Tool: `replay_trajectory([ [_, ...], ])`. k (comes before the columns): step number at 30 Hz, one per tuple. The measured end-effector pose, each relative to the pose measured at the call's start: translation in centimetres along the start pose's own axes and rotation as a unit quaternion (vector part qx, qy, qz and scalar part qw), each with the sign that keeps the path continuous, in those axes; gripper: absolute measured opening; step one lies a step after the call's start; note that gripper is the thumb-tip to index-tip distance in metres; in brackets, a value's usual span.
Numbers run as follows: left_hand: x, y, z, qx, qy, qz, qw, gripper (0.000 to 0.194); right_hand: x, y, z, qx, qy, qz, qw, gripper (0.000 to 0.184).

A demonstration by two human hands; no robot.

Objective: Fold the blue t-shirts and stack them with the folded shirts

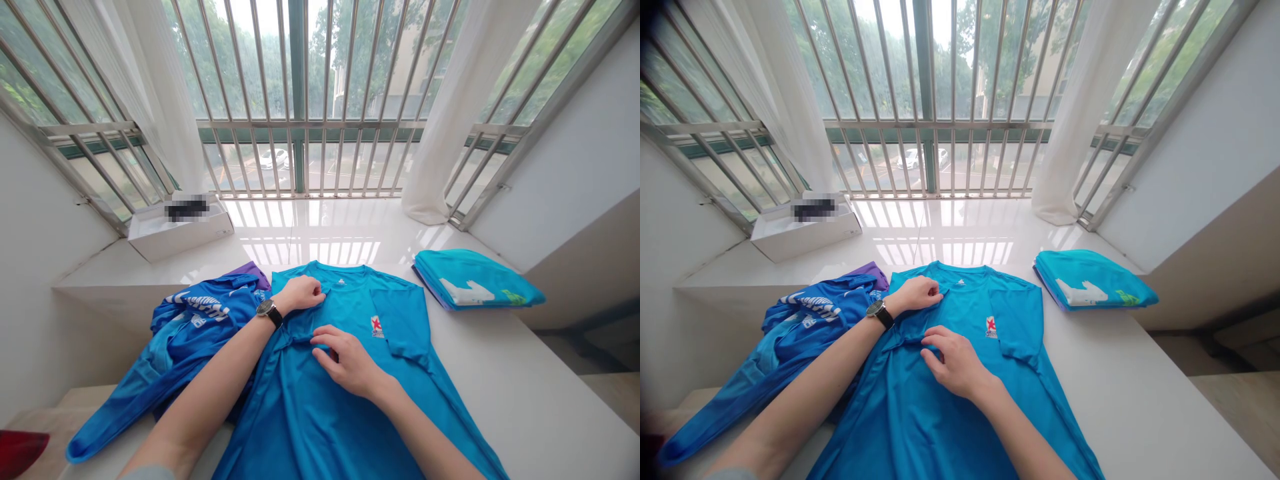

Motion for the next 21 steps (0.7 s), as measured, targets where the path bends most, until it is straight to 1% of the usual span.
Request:
replay_trajectory([
  [4, 0.5, 0.6, 0.2, -0.038, -0.024, 0.005, 0.999, 0.031, 0.1, 0.0, 0.6, 0.054, 0.002, -0.002, 0.999, 0.021],
  [6, 0.7, 0.9, 0.3, -0.059, -0.036, 0.008, 0.998, 0.031, 0.1, -0.2, 0.5, 0.062, 0.009, -0.020, 0.998, 0.020],
  [8, 0.8, 1.0, 0.3, -0.069, -0.041, 0.008, 0.997, 0.030, 0.1, -0.4, 0.2, 0.069, 0.019, -0.043, 0.997, 0.026],
  [10, 0.8, 1.0, 0.2, -0.069, -0.038, 0.006, 0.997, 0.029, 0.2, -0.5, -0.1, 0.077, 0.022, -0.054, 0.995, 0.030],
  [13, 0.7, 1.1, 0.2, -0.063, -0.034, 0.004, 0.997, 0.029, 0.2, -0.6, -0.2, 0.096, 0.012, -0.052, 0.994, 0.025],
  [16, 0.7, 1.4, 0.2, -0.056, -0.045, 0.010, 0.997, 0.028, 0.3, -0.7, 0.1, 0.113, 0.012, -0.054, 0.992, 0.022],
  [19, 0.7, 1.5, 0.3, -0.053, -0.059, 0.017, 0.997, 0.028, 0.3, -0.8, 0.5, 0.105, 0.015, -0.058, 0.993, 0.023],
  [21, 0.8, 1.4, 0.3, -0.061, -0.055, 0.013, 0.997, 0.031, 0.2, -0.8, 0.6, 0.092, 0.022, -0.060, 0.994, 0.024],
])
Point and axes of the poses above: each hand's wrist, its own x-axis towards the middle knuckle, its own z-axis out of the back of the hand, y = z × x, the point moved 5 cm from there along x, towards the middle knuckle, and after that the axes turned 14 degrees about -x, right-handed, at the moved point
